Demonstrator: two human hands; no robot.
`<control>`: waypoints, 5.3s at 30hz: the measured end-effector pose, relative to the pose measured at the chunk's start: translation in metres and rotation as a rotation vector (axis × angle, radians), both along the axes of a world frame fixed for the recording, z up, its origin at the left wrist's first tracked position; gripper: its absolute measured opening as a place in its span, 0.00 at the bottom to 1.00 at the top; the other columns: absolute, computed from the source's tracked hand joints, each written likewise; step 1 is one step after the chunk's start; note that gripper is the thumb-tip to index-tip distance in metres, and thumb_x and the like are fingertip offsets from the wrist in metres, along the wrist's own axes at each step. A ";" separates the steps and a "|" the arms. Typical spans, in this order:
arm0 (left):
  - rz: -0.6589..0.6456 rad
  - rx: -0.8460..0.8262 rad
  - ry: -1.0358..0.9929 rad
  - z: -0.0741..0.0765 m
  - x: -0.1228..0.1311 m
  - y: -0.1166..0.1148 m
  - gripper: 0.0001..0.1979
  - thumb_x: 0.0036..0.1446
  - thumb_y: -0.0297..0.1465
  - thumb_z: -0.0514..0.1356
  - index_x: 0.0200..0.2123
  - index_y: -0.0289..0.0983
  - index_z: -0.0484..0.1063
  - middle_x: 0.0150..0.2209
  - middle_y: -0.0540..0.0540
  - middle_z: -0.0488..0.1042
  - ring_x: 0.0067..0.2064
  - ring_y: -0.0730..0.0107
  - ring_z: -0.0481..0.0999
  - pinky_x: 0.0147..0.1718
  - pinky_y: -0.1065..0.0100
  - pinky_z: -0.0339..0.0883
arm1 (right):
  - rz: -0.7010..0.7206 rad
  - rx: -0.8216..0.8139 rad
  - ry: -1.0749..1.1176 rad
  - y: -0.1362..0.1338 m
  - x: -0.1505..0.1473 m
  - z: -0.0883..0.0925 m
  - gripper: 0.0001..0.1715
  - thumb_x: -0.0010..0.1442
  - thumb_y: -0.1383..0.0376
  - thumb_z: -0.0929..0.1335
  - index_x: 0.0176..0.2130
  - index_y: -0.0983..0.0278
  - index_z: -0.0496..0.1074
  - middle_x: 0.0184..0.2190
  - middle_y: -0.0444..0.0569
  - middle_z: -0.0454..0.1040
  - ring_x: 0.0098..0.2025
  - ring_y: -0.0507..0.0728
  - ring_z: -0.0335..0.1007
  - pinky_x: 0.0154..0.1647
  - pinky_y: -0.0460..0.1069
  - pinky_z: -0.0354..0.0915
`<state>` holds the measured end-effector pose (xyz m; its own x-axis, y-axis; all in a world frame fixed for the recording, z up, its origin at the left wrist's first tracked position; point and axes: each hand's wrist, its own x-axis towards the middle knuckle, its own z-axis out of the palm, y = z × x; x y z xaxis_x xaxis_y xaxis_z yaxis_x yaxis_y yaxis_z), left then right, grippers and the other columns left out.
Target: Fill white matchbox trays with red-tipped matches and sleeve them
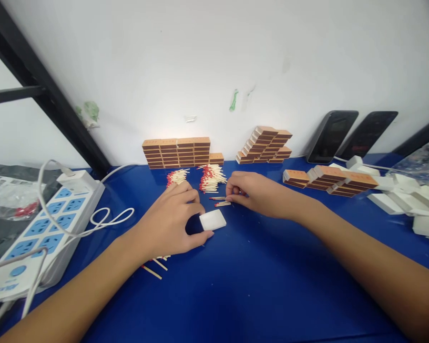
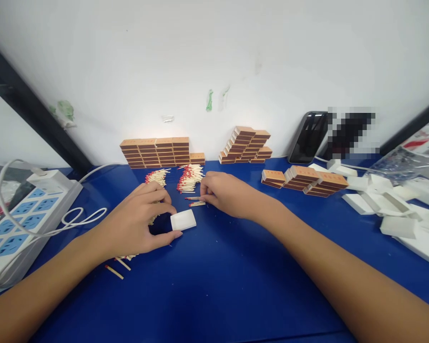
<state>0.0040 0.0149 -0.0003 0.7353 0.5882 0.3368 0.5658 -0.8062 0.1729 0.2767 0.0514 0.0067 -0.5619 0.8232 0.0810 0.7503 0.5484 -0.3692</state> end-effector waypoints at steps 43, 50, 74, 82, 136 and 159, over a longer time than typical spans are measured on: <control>-0.026 0.102 -0.006 -0.001 0.003 -0.001 0.14 0.64 0.43 0.69 0.39 0.38 0.82 0.39 0.45 0.77 0.46 0.58 0.73 0.48 0.55 0.68 | 0.177 0.166 -0.192 -0.040 -0.031 0.000 0.04 0.71 0.69 0.71 0.46 0.63 0.76 0.45 0.52 0.78 0.41 0.58 0.75 0.37 0.52 0.63; -0.023 0.093 -0.011 0.001 0.003 -0.002 0.13 0.64 0.43 0.69 0.40 0.39 0.82 0.39 0.44 0.78 0.46 0.57 0.73 0.47 0.55 0.69 | 0.174 0.058 -0.015 -0.033 -0.023 0.011 0.06 0.72 0.68 0.69 0.41 0.61 0.77 0.40 0.48 0.77 0.38 0.55 0.73 0.38 0.50 0.62; -0.059 0.224 -0.052 -0.001 0.002 0.000 0.13 0.66 0.41 0.70 0.47 0.38 0.81 0.43 0.43 0.79 0.48 0.57 0.74 0.52 0.55 0.70 | -0.026 0.089 0.000 0.015 0.018 0.002 0.09 0.72 0.62 0.66 0.39 0.63 0.73 0.39 0.53 0.77 0.38 0.58 0.70 0.40 0.51 0.63; -0.069 0.266 -0.123 -0.001 0.003 0.001 0.13 0.66 0.39 0.69 0.45 0.35 0.81 0.41 0.42 0.79 0.45 0.58 0.75 0.49 0.54 0.72 | -0.001 0.072 0.292 0.004 0.001 0.006 0.13 0.70 0.61 0.67 0.44 0.63 0.81 0.38 0.50 0.82 0.34 0.55 0.71 0.38 0.50 0.64; -0.002 0.198 -0.042 -0.002 0.003 0.000 0.14 0.66 0.41 0.68 0.40 0.35 0.83 0.37 0.44 0.77 0.43 0.58 0.73 0.45 0.55 0.69 | 0.100 -0.001 0.047 -0.030 -0.030 0.000 0.03 0.70 0.67 0.72 0.40 0.61 0.78 0.41 0.47 0.78 0.39 0.54 0.73 0.36 0.49 0.60; 0.003 0.192 0.004 -0.002 0.001 0.000 0.15 0.65 0.43 0.68 0.40 0.36 0.83 0.37 0.44 0.76 0.44 0.57 0.73 0.46 0.55 0.69 | -0.070 0.148 0.184 0.010 -0.034 -0.030 0.05 0.70 0.68 0.70 0.40 0.63 0.78 0.40 0.48 0.72 0.39 0.55 0.68 0.42 0.49 0.61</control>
